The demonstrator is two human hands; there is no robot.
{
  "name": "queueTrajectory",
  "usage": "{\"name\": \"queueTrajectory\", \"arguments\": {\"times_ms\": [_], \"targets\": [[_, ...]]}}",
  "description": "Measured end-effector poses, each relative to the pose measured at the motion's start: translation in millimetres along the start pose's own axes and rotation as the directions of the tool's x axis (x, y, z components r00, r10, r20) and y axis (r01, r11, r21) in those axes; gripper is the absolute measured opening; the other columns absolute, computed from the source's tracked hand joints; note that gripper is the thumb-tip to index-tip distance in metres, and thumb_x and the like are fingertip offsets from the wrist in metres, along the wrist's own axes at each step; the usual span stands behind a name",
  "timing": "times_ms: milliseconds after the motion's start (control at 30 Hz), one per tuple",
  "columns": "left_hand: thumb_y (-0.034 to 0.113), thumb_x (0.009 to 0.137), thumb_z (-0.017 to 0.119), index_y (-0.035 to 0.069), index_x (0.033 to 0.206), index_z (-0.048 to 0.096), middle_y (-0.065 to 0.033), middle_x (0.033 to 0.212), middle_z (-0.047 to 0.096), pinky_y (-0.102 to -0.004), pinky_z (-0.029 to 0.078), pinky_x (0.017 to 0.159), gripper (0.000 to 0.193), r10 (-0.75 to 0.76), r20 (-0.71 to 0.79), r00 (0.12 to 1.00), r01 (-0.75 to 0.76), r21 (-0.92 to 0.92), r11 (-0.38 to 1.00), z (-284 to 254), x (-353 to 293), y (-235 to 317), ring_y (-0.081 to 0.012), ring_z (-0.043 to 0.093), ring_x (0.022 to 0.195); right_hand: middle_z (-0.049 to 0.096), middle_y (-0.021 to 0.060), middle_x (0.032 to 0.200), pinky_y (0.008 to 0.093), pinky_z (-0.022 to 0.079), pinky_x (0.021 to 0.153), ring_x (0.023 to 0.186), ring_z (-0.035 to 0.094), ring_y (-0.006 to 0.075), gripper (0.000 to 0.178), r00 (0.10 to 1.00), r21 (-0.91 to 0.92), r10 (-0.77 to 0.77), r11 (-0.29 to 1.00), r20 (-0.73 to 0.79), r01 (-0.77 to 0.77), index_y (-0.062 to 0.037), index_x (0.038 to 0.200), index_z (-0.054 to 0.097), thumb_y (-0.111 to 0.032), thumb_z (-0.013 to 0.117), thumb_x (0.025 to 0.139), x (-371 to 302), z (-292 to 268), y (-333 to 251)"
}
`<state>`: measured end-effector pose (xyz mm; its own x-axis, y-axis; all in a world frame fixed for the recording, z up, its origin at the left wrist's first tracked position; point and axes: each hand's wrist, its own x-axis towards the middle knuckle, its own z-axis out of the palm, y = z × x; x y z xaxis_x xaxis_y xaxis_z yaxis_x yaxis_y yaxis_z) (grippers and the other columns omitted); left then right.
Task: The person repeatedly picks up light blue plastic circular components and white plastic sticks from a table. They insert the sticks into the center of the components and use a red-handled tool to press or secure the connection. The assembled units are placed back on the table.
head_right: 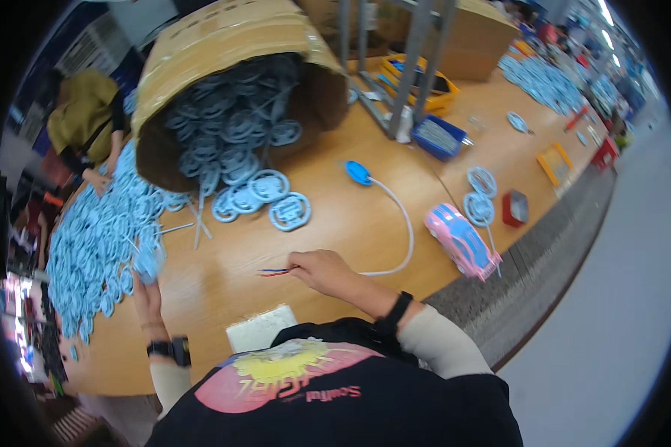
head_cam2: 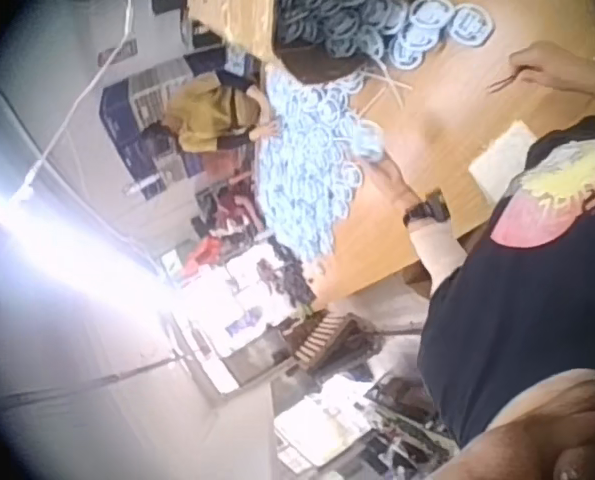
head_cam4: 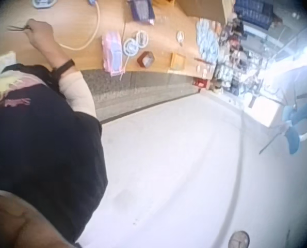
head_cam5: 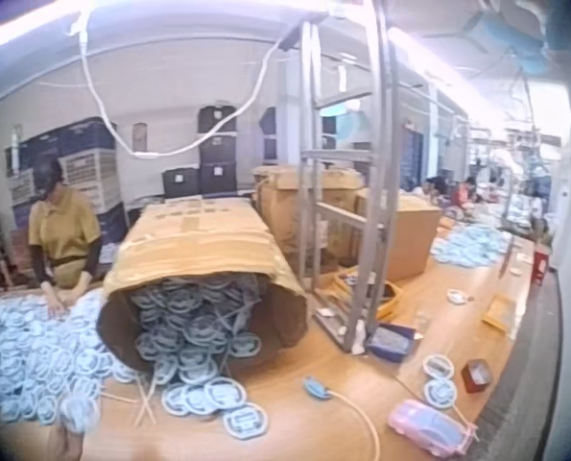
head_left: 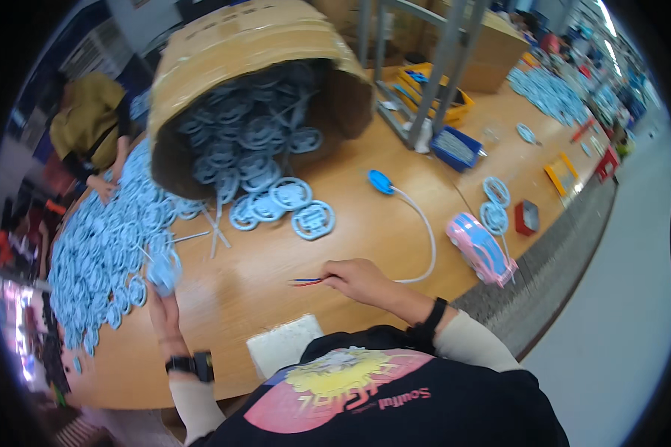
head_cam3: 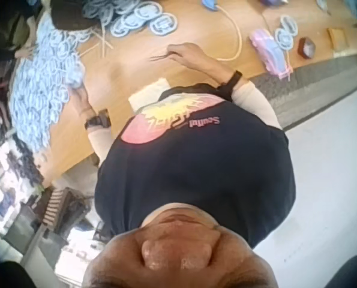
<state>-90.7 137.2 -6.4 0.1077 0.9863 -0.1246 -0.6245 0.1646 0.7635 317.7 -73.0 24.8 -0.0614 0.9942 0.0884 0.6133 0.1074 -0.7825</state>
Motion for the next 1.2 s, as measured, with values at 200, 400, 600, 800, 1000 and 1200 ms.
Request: {"name": "queueTrajectory", "arguments": {"times_ms": [200,400,600,800,1000,1200], "targets": [[0.025,0.090,0.048,0.007,0.116,0.051,-0.0096,0.115,0.056,-0.0397,0.044,0.087,0.032,-0.186,0.097,0.978,0.143,0.340,0.930,59,96,-51,-0.0234,0.054,0.102,0.062,0.0104,0.071,0.0374,0.046,0.058,0.066,0.060,0.0296,0.014,0.982,-0.083,0.134,0.986,-0.133,-0.146,-0.0090,0.089,0.057,-0.021,0.059,0.081,3,-4,-2],[0.024,0.072,0.067,0.005,0.100,0.061,-0.0140,0.101,0.057,-0.0380,0.046,0.079,0.034,0.078,0.608,0.790,-0.602,0.794,-0.084,182,83,-188,-0.0293,0.056,0.093,0.061,0.0113,0.071,0.0382,0.045,0.059,0.069,0.060,0.0295,0.013,0.944,-0.034,0.273,0.958,-0.183,-0.283,-0.0081,0.085,0.055,-0.019,0.060,0.080,0,-5,5],[0.027,0.066,0.070,0.000,0.109,0.052,-0.0181,0.103,0.054,-0.0385,0.042,0.085,0.054,0.028,0.783,0.621,-0.680,0.556,-0.479,227,69,-245,-0.0335,0.050,0.098,0.056,0.0103,0.077,0.0351,0.045,0.058,0.068,0.057,0.0284,0.013,0.970,0.027,0.063,0.998,-0.233,-0.059,-0.0059,0.082,0.057,-0.011,0.066,0.074,-2,-11,8],[0.030,0.065,0.066,0.001,0.091,0.056,-0.0159,0.091,0.058,-0.0401,0.041,0.079,0.040,-0.214,0.611,0.763,-0.636,0.646,-0.423,213,49,-232,-0.0293,0.051,0.089,0.056,0.0097,0.076,0.0343,0.045,0.058,0.068,0.057,0.0272,0.011,0.968,0.025,0.065,0.998,-0.243,-0.060,-0.0054,0.080,0.059,-0.010,0.066,0.073,-8,-20,9],[0.026,0.071,0.063,0.001,0.083,0.062,-0.0093,0.082,0.062,-0.0385,0.045,0.062,0.028,-0.059,0.561,0.826,-0.544,0.764,-0.346,183,-2,-155,-0.0251,0.057,0.072,0.057,0.0098,0.075,0.0344,0.045,0.059,0.069,0.057,0.0276,0.011,0.964,0.050,0.043,0.998,-0.261,-0.031,-0.0052,0.079,0.059,-0.011,0.067,0.073,-1,-19,6],[0.015,0.087,0.056,0.001,0.104,0.058,-0.0020,0.086,0.061,-0.0263,0.051,0.066,0.022,-0.381,0.062,0.923,0.298,0.513,0.805,149,-61,-98,-0.0109,0.059,0.074,0.056,0.0102,0.076,0.0361,0.045,0.058,0.069,0.057,0.0291,0.011,0.971,0.035,-0.093,0.994,-0.219,0.103,-0.0056,0.079,0.059,-0.014,0.065,0.075,14,-14,-18]]}}
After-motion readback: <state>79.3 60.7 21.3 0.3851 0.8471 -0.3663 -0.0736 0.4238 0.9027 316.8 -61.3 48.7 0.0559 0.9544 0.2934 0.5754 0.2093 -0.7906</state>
